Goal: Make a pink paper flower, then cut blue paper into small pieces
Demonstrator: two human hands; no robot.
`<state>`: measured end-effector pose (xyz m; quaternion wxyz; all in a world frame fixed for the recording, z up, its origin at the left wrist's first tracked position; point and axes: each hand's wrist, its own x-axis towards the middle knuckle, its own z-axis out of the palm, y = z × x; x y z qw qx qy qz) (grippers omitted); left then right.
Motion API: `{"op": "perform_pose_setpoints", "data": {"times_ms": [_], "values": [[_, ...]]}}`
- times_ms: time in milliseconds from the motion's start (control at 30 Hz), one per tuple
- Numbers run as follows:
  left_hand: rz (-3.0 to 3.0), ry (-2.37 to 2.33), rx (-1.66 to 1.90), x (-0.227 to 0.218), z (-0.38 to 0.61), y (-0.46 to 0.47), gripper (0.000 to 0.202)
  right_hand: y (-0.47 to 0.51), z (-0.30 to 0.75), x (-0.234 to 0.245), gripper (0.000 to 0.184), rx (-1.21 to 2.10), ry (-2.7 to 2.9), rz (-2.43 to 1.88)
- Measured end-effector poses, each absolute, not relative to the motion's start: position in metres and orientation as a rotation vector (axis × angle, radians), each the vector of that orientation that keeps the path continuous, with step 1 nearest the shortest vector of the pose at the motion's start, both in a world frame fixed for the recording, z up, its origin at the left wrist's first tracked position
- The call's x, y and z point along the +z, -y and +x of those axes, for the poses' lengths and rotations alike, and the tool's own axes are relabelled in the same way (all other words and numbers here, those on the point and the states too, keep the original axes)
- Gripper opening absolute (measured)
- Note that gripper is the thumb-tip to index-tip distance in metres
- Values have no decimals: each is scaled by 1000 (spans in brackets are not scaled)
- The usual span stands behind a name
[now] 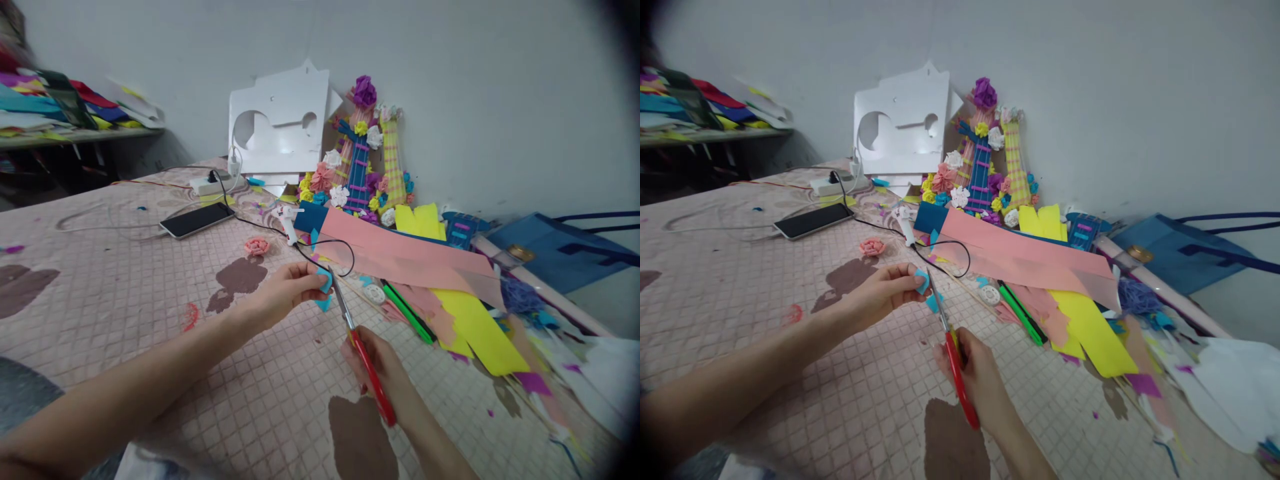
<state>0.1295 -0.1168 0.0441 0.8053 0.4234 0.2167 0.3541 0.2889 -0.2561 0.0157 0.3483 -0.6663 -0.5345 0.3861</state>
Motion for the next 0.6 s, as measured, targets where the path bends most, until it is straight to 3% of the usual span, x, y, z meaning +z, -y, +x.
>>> {"op": "perform_pose_setpoints", "data": {"times_ms": [167,600], "values": [[941,-454,747,43,129,116,23,258,291,17,26,1122,1377,-1674],[908,-498,768,38,132,118,27,256,289,14,30,1075,1371,-1709]]}}
